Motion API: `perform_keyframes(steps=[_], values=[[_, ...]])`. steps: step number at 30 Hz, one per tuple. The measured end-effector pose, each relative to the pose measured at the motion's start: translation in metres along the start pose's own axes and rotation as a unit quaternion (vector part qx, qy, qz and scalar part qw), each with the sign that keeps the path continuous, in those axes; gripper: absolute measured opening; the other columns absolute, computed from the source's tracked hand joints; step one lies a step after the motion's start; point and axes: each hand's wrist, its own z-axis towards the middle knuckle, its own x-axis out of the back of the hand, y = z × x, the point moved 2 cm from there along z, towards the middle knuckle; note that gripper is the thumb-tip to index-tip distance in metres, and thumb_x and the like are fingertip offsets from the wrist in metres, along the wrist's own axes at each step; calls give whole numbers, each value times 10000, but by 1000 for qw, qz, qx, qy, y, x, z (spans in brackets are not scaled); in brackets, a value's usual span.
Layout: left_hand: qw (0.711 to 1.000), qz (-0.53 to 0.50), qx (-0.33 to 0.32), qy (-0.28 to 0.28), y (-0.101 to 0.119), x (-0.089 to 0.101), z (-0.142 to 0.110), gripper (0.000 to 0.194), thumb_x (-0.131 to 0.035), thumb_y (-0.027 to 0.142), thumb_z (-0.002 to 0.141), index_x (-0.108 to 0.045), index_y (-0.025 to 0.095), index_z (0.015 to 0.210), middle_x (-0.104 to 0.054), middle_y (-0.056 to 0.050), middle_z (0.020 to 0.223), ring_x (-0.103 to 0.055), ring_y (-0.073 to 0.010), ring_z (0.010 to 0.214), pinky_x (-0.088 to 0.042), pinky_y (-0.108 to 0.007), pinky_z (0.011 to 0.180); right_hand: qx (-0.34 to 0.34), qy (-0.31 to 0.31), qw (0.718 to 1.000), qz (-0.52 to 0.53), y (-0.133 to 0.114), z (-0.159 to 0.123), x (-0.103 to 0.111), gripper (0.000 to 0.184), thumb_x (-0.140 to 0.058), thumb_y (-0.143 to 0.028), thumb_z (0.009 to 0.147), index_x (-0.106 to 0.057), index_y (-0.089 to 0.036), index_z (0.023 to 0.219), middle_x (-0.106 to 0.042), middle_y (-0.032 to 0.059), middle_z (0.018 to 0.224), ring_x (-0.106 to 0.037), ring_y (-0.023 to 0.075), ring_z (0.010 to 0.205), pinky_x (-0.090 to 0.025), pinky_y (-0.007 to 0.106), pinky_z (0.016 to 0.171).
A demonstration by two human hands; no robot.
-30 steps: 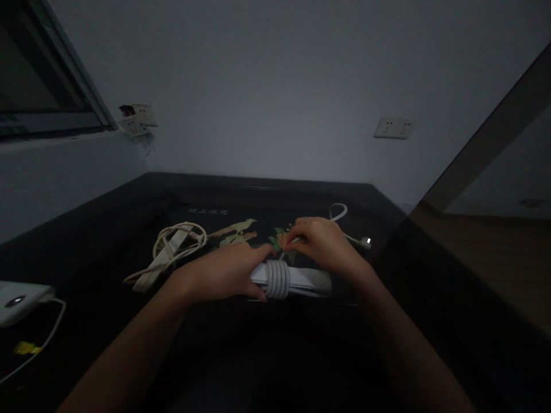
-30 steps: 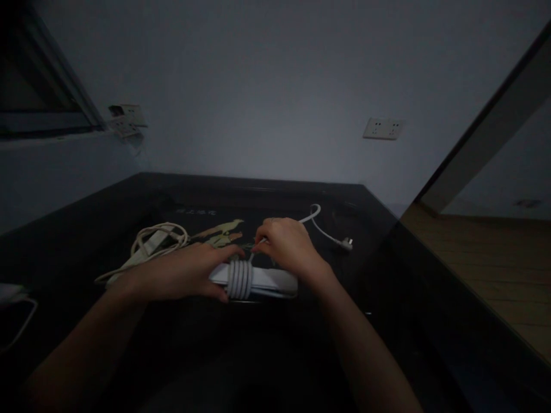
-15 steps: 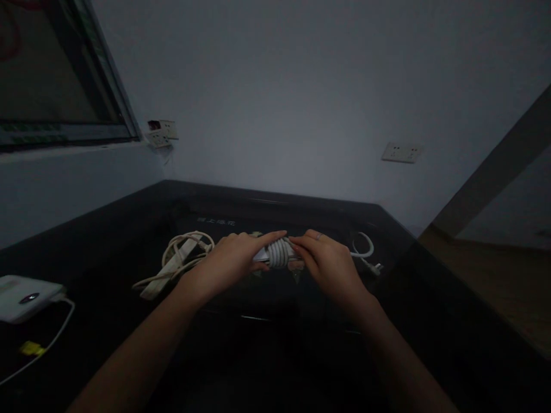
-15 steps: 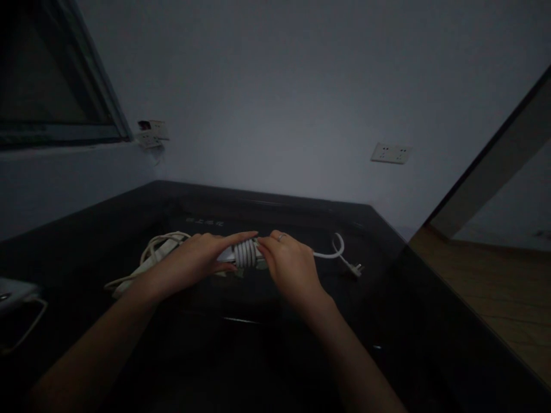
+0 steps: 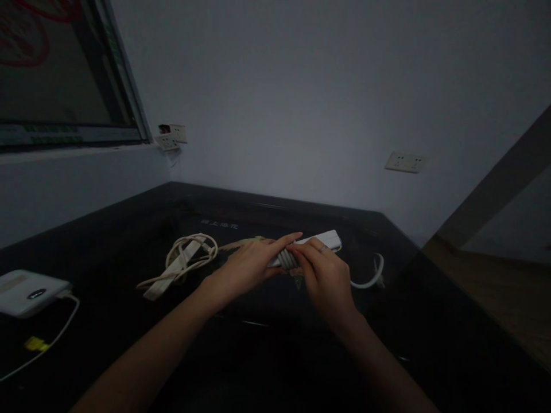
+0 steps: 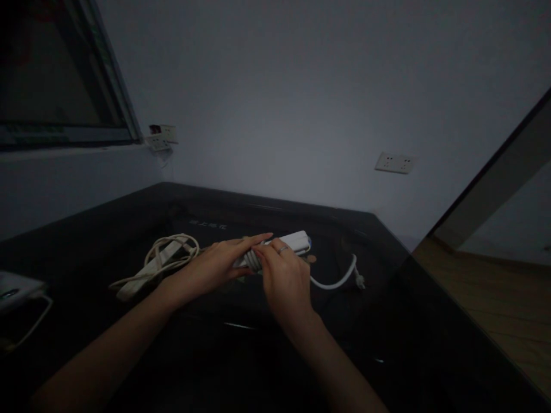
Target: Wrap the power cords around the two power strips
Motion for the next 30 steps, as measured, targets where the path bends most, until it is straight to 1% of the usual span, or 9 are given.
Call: perform_keyframes(steps=[6,8,10,13,16,19,22,27,30], values=[[998,-45,3,37,-3,2,7,613,-628,231,818,-366,246,1372,-539,-143,1329,-542,-293,1164,-426,-413,940,31,19,999,33,-1,0,1,277,-393,-156,932,-635,-175,1064,-674,91,949,-628,210,875,-468,326,765],[997,-58,8,58,-4,4,9,600,-640,257,811,-378,233,1350,-581,-147,1266,-584,-293,1090,-450,-388,880,2,29,998,61,1,1,5,263,-414,-181,926,-595,-188,1117,-681,78,936,-633,191,811,-469,315,722],[994,-73,23,82,-4,8,10,601,-658,286,794,-390,228,1329,-621,-132,1188,-621,-281,993,-466,-368,815,-48,37,994,92,5,4,11,258,-459,-225,907,-571,-181,1135,-678,49,818,-608,162,658,-449,284,611],[986,-110,52,111,-2,14,9,645,-677,314,768,-374,208,1327,-638,-116,1125,-630,-262,918,-471,-360,777,-98,4,979,179,9,8,20,201,-481,-294,893,-624,-163,944,-589,-7,602,-516,120,507,-374,234,489],[974,-178,48,132,3,18,9,674,-681,309,754,-350,183,1328,-604,-122,1180,-599,-259,997,-457,-366,848,-114,-41,953,279,12,12,27,332,-476,-398,888,-605,-168,687,-472,-34,497,-434,97,451,-305,217,433],[955,-258,36,143,8,21,9,659,-687,302,740,-365,180,1302,-569,-119,1228,-548,-262,1098,-421,-377,939,-111,-42,935,334,16,15,31,407,-477,-496,875,-602,-169,667,-413,-48,485,-372,89,439,-268,221,425],[925,-350,44,144,14,22,9,611,-689,304,729,-402,172,1251,-575,-112,1200,-541,-263,1112,-428,-383,946,-101,-45,932,345,22,16,33,420,-464,-512,885,-601,-172,680,-386,-53,507,-349,90,461,-264,227,443],[856,-493,71,141,24,19,5,591,-711,322,709,-434,162,1205,-620,-98,1086,-613,-243,976,-501,-344,808,-64,-50,946,313,22,18,38,346,-468,-391,902,-560,-178,644,-434,-38,558,-393,95,514,-286,226,472],[836,-523,79,150,26,16,3,607,-731,337,693,-441,172,1200,-631,-90,1059,-626,-243,947,-513,-332,761,-33,-35,960,275,17,18,43,289,-480,-307,890,-546,-180,639,-476,-32,578,-441,99,546,-310,221,495]])
